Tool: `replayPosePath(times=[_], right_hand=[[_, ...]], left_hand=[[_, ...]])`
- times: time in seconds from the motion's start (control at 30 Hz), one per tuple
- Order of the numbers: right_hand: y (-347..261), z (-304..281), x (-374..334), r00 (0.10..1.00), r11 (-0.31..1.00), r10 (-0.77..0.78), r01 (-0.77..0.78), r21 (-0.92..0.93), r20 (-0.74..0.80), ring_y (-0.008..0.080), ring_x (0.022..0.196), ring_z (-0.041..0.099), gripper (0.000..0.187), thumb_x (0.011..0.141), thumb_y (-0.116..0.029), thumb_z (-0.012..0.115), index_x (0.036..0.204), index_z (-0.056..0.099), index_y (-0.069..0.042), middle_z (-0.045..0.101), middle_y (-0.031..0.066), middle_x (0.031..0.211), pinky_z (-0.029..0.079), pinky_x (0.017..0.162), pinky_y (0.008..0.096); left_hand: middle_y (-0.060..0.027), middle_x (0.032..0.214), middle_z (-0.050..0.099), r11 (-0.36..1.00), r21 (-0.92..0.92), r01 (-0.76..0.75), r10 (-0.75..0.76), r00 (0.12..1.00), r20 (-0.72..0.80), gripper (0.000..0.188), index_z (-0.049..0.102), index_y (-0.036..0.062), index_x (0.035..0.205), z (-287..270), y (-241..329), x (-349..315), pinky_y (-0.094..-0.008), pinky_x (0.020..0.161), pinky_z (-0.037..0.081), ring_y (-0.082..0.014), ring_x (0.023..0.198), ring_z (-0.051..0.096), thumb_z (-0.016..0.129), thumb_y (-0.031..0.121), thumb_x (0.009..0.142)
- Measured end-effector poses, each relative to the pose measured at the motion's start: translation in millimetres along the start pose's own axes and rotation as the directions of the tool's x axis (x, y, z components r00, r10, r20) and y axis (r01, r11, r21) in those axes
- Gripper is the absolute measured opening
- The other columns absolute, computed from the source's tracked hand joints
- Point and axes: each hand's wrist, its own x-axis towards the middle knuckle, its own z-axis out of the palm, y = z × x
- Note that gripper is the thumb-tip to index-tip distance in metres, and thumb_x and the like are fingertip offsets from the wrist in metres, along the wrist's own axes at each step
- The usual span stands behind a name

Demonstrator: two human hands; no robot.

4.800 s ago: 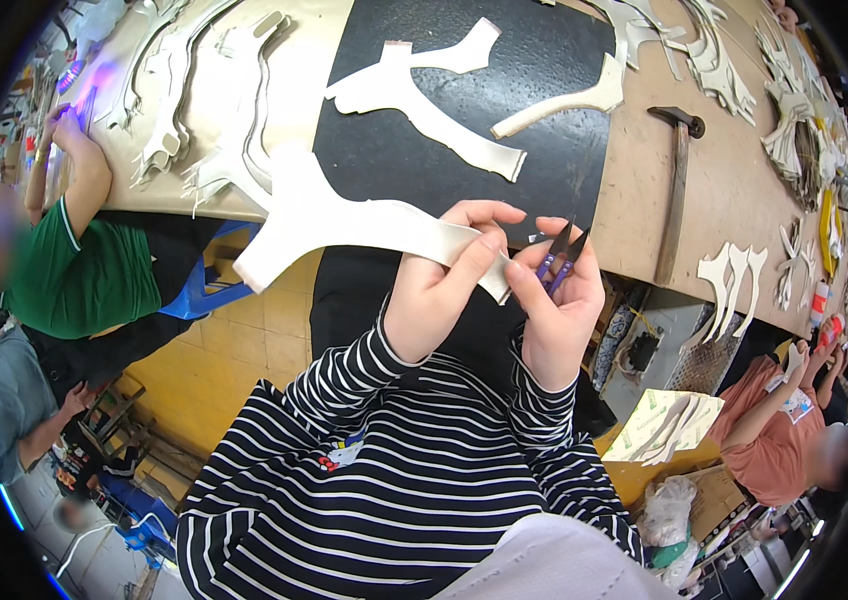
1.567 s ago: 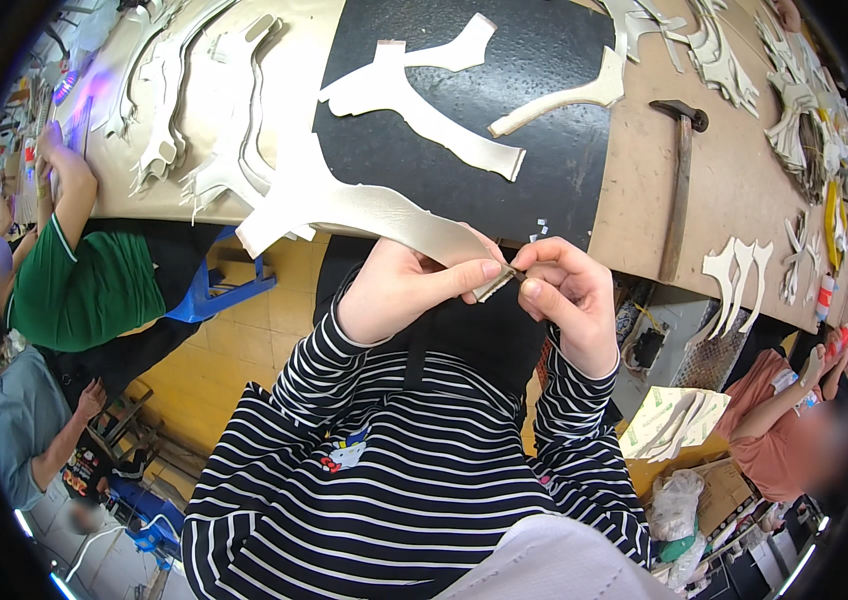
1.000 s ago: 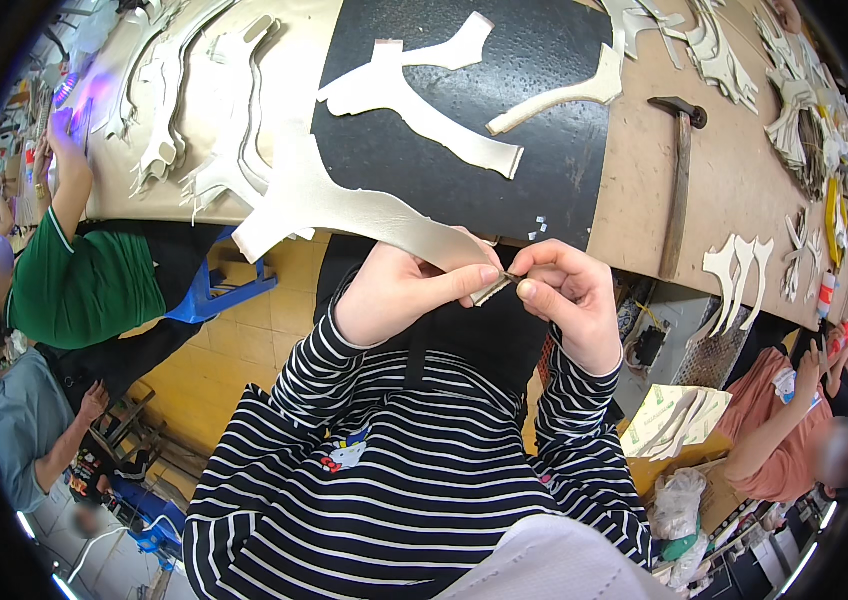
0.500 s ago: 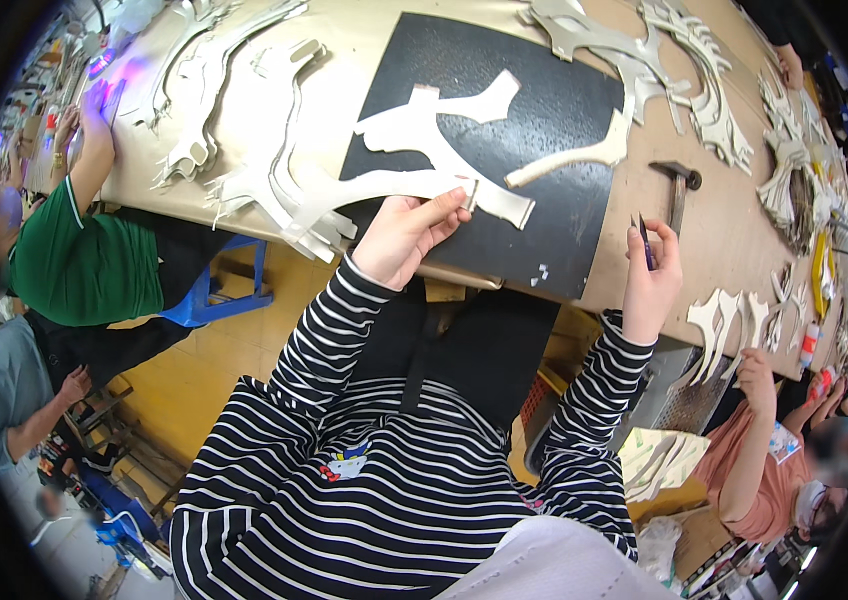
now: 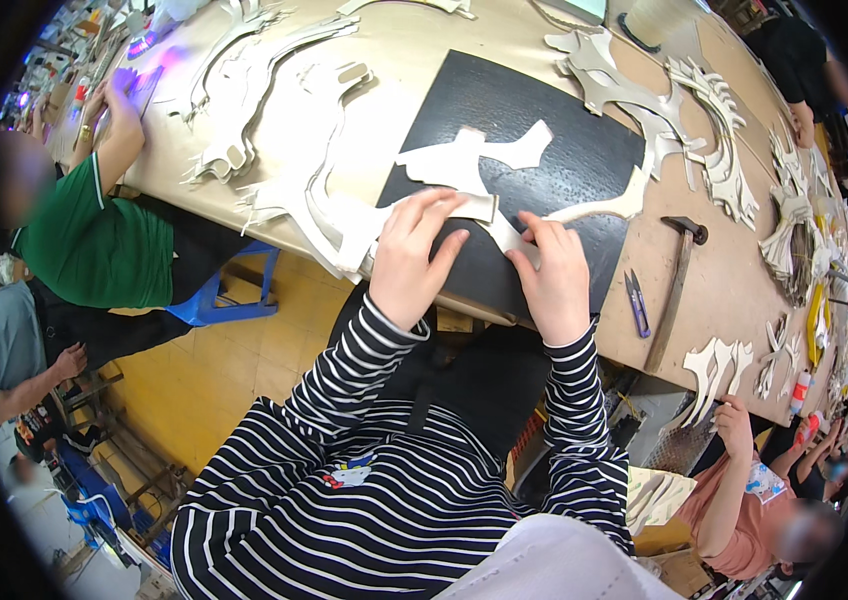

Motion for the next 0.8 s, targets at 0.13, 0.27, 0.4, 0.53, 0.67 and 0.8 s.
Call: replayPosePath(times=[0.13, 0.27, 0.4, 0.53, 0.67, 0.8], right_hand=[[3.3, 0.4, -2.3, 0.992, 0.991, 0.120, -0.122, 0.059, 0.043, 0.0255, 0.077, 0.064, 0.018, 0.084, -0.004, 0.072, 0.101, 0.068, 0.000, 0.064, 0.0124, 0.088, 0.050, 0.070, 0.0344], [21.0, -18.0, -13.1, 0.973, 0.958, 0.190, -0.154, 0.241, -0.132, 0.0212, 0.073, 0.061, 0.009, 0.087, -0.003, 0.069, 0.096, 0.068, -0.001, 0.064, 0.0101, 0.088, 0.049, 0.067, 0.0311], [58.8, -52.5, -26.1, 0.860, 0.820, 0.476, -0.360, 0.444, -0.182, 0.0061, 0.078, 0.055, 0.015, 0.095, -0.009, 0.067, 0.105, 0.069, 0.002, 0.063, -0.0011, 0.088, 0.043, 0.070, 0.0207], [86.4, -76.4, -31.5, 0.780, 0.815, 0.567, -0.484, 0.317, -0.266, 0.0064, 0.077, 0.051, 0.019, 0.094, -0.009, 0.068, 0.110, 0.069, 0.002, 0.065, 0.0007, 0.092, 0.042, 0.070, 0.0222], [67.4, -74.3, -12.1, 0.844, 0.947, 0.289, -0.321, 0.007, -0.453, 0.0134, 0.073, 0.054, 0.022, 0.091, -0.006, 0.066, 0.113, 0.069, -0.002, 0.067, 0.0069, 0.097, 0.045, 0.065, 0.0281], [24.3, -53.8, 36.4, 0.979, 1.000, -0.023, 0.022, -0.010, -0.201, 0.0238, 0.093, 0.063, 0.027, 0.091, 0.002, 0.060, 0.117, 0.067, -0.003, 0.067, 0.0114, 0.109, 0.050, 0.081, 0.0324]], left_hand=[[-0.0105, 0.117, 0.064, 0.990, 0.128, -0.059, 0.048, 0.995, 0.088, 0.040, 0.067, 0.0052, 0.120, -0.1, -23.0, 6.8, -0.0414, 0.104, 0.043, -0.0301, 0.114, 0.059, 0.073, 0.006, 0.081], [-0.0053, 0.111, 0.064, 0.977, 0.049, -0.210, 0.193, 0.952, 0.238, 0.038, 0.068, 0.0086, 0.117, 5.3, -28.0, 4.1, -0.0429, 0.105, 0.042, -0.0258, 0.111, 0.060, 0.072, 0.005, 0.080], [-0.0022, 0.109, 0.064, 0.960, 0.066, -0.270, 0.246, 0.936, 0.250, 0.029, 0.069, 0.0126, 0.111, 15.9, -24.5, 4.8, -0.0475, 0.109, 0.039, -0.0222, 0.112, 0.061, 0.066, 0.004, 0.084], [-0.0014, 0.116, 0.064, 0.951, 0.149, -0.271, 0.242, 0.953, 0.184, 0.028, 0.070, 0.0142, 0.109, 25.0, -17.5, 3.1, -0.0491, 0.111, 0.038, -0.0221, 0.116, 0.060, 0.061, 0.002, 0.085], [-0.0017, 0.121, 0.065, 0.948, 0.132, -0.290, 0.271, 0.952, 0.143, 0.030, 0.070, 0.0121, 0.109, 30.7, -6.4, -8.5, -0.0428, 0.105, 0.043, -0.0220, 0.117, 0.059, 0.065, 0.003, 0.081], [-0.0014, 0.120, 0.065, 0.932, 0.114, -0.343, 0.327, 0.935, 0.140, 0.031, 0.070, 0.0112, 0.109, 32.6, -6.7, -11.7, -0.0381, 0.099, 0.046, -0.0214, 0.114, 0.060, 0.068, 0.004, 0.079]])
